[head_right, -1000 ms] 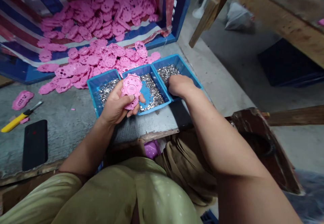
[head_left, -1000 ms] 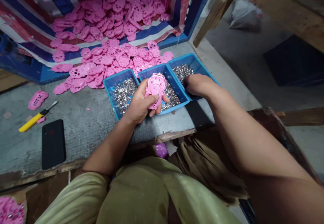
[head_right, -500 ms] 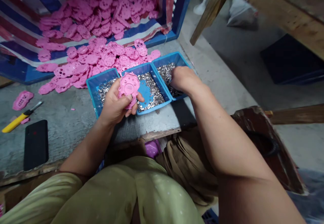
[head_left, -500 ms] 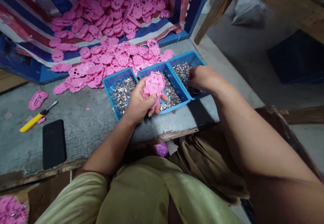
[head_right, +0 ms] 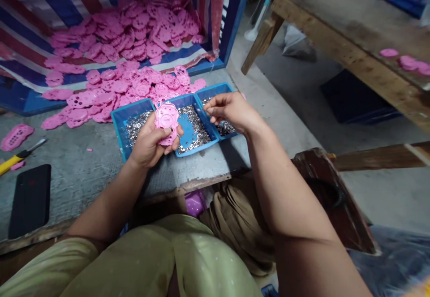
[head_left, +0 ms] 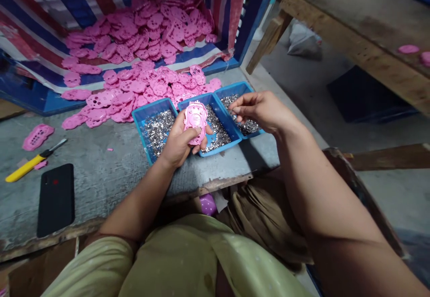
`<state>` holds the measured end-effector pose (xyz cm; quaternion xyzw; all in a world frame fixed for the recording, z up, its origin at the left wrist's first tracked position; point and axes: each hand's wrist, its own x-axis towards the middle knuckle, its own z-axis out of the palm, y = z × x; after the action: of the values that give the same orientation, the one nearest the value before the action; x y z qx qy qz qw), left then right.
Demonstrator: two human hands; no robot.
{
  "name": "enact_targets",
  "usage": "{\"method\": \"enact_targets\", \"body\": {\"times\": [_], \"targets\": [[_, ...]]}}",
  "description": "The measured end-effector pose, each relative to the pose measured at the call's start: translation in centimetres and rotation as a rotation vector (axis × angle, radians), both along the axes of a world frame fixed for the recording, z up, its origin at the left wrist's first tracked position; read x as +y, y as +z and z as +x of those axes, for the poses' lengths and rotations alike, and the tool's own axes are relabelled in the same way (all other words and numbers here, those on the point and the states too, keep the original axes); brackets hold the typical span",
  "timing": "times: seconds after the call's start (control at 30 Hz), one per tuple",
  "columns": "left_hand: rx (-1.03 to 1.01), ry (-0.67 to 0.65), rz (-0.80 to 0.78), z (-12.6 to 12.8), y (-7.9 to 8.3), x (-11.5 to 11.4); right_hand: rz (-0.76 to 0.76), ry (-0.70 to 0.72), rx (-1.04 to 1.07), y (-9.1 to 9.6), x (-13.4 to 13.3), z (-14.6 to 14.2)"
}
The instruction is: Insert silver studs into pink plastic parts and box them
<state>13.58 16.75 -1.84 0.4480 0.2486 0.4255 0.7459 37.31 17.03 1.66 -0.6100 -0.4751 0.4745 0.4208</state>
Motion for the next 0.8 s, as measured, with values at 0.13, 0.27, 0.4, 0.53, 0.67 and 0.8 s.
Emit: {"method": "enact_targets", "body": {"times": [0.13, 0.27, 0.4, 0.53, 0.67, 0.8], "targets": [[-0.005, 0.033, -0.011, 0.1, 0.1, 0.0, 0.023, 0.025, 0.148, 0.7, -0.7, -1.1], [-0.039, 0.058, -0.026, 0.3, 0.0, -0.1, 0.037, 0.058, 0.222, 0.9, -1.5, -2.5], [-0.084, 0.071, -0.04, 0.6, -0.3, 0.0, 0.09, 0.072, 0.233, 0.4, -2.2, -4.3], [-0.103, 0.077, -0.064, 0.8, -0.6, -0.2, 0.234, 0.025, 0.167, -0.6, -2.5, -5.8], [-0.09, 0.068, -0.105, 0.8, -0.5, -0.6, 0.287, -0.019, 0.102, -1.6, -2.3, -6.3], [-0.105, 0.055, -0.116, 0.8, -0.3, -0.9, 0.275, -0.049, 0.069, -2.1, -2.1, -6.2]]}}
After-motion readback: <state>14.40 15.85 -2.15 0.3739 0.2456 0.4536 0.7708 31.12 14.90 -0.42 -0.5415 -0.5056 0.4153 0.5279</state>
